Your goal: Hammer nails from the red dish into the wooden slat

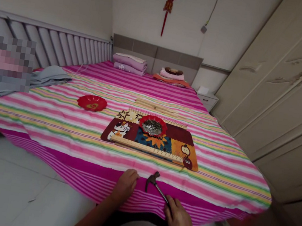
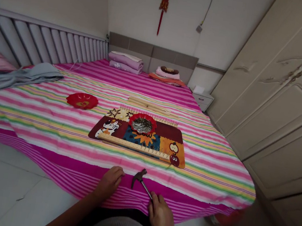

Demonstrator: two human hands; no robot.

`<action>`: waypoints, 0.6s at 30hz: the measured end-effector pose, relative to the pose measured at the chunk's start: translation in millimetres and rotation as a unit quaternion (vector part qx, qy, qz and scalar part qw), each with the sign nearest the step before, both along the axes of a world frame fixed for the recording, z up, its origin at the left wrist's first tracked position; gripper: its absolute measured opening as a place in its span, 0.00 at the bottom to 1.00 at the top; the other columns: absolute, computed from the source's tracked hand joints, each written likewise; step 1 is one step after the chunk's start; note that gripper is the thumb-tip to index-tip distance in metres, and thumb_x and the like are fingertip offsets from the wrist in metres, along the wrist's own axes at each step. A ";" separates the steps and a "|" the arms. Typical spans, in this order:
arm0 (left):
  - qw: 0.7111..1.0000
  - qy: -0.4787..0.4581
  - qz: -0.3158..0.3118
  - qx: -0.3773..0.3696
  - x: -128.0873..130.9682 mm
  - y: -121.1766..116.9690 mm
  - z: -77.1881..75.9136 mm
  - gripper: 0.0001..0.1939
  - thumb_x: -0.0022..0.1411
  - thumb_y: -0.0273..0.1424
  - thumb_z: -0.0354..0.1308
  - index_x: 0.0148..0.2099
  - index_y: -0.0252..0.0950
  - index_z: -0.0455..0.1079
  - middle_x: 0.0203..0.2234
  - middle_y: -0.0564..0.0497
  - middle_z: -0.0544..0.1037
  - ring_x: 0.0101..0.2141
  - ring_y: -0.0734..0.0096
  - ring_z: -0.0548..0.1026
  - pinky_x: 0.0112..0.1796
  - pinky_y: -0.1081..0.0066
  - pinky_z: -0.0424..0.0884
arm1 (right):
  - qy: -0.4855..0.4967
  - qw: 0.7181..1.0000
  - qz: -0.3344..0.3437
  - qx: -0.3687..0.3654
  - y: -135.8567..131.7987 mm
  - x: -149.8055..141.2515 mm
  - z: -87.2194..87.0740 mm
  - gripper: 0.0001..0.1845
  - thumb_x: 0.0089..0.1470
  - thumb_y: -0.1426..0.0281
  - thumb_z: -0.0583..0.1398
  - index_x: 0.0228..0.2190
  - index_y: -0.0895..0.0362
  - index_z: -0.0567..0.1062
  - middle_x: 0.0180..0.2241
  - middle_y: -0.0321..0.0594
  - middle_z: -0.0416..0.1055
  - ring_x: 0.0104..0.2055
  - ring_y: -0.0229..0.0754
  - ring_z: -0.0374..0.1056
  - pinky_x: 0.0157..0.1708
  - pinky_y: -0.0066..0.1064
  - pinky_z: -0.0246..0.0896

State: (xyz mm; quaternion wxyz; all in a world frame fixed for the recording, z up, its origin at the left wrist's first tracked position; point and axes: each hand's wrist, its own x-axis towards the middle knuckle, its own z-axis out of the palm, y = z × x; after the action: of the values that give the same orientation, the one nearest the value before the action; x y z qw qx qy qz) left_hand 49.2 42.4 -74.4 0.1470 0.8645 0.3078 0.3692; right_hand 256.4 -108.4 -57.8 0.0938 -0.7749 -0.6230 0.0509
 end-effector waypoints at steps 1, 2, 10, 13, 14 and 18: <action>1.000 -0.002 0.001 -0.002 0.1 -0.2 -0.1 0.14 0.53 0.16 0.45 0.33 0.37 0.66 0.31 0.49 0.71 0.35 0.68 0.69 0.38 0.67 0.69 | -0.003 1.000 0.000 -0.001 -0.2 0.3 -0.6 0.21 0.57 0.71 0.50 0.51 0.55 0.70 0.43 0.46 0.74 0.41 0.46 0.73 0.38 0.31 0.66; 1.000 -0.006 0.001 -0.003 0.1 -0.4 -0.1 0.14 0.52 0.15 0.45 0.33 0.37 0.66 0.31 0.49 0.71 0.35 0.68 0.69 0.38 0.67 0.68 | -0.006 1.000 0.000 -0.003 -0.3 0.6 -1.1 0.22 0.57 0.71 0.50 0.51 0.55 0.70 0.44 0.47 0.74 0.42 0.46 0.73 0.39 0.31 0.66; 1.000 -0.013 0.003 0.001 -0.9 -2.9 -3.0 0.14 0.51 0.15 0.45 0.33 0.37 0.65 0.30 0.50 0.70 0.35 0.68 0.67 0.36 0.69 0.66 | 0.012 1.000 0.002 0.000 -0.2 5.8 -11.0 0.21 0.57 0.68 0.49 0.50 0.52 0.72 0.45 0.45 0.75 0.42 0.47 0.74 0.35 0.31 0.69; 1.000 -0.008 0.007 -0.003 -0.9 -3.9 -4.4 0.15 0.49 0.14 0.45 0.33 0.37 0.64 0.29 0.49 0.69 0.33 0.68 0.66 0.35 0.68 0.65 | 0.022 1.000 0.002 -0.001 -0.4 11.7 -18.6 0.21 0.57 0.66 0.50 0.50 0.50 0.72 0.46 0.44 0.75 0.44 0.48 0.73 0.36 0.32 0.70; 1.000 -0.008 0.009 -0.003 -0.8 -4.2 -4.5 0.15 0.48 0.14 0.45 0.32 0.37 0.64 0.29 0.50 0.69 0.33 0.68 0.66 0.34 0.68 0.65 | 0.024 1.000 0.003 0.000 -0.5 14.1 -21.1 0.21 0.57 0.66 0.50 0.50 0.49 0.72 0.47 0.44 0.74 0.45 0.48 0.73 0.37 0.32 0.70; 1.000 -0.020 0.011 -0.012 -0.9 -5.5 -5.0 0.16 0.46 0.13 0.45 0.32 0.37 0.63 0.28 0.50 0.68 0.33 0.68 0.65 0.34 0.69 0.63 | 0.044 0.999 0.016 0.004 -1.1 22.2 -33.1 0.22 0.56 0.66 0.50 0.50 0.46 0.72 0.47 0.43 0.74 0.47 0.48 0.72 0.39 0.32 0.70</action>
State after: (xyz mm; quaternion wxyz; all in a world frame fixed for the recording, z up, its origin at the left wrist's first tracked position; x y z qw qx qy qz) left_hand 48.3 36.9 -79.4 0.1596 0.8518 0.3182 0.3844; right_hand 278.6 -109.6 -90.9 0.1237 -0.7617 -0.6304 0.0836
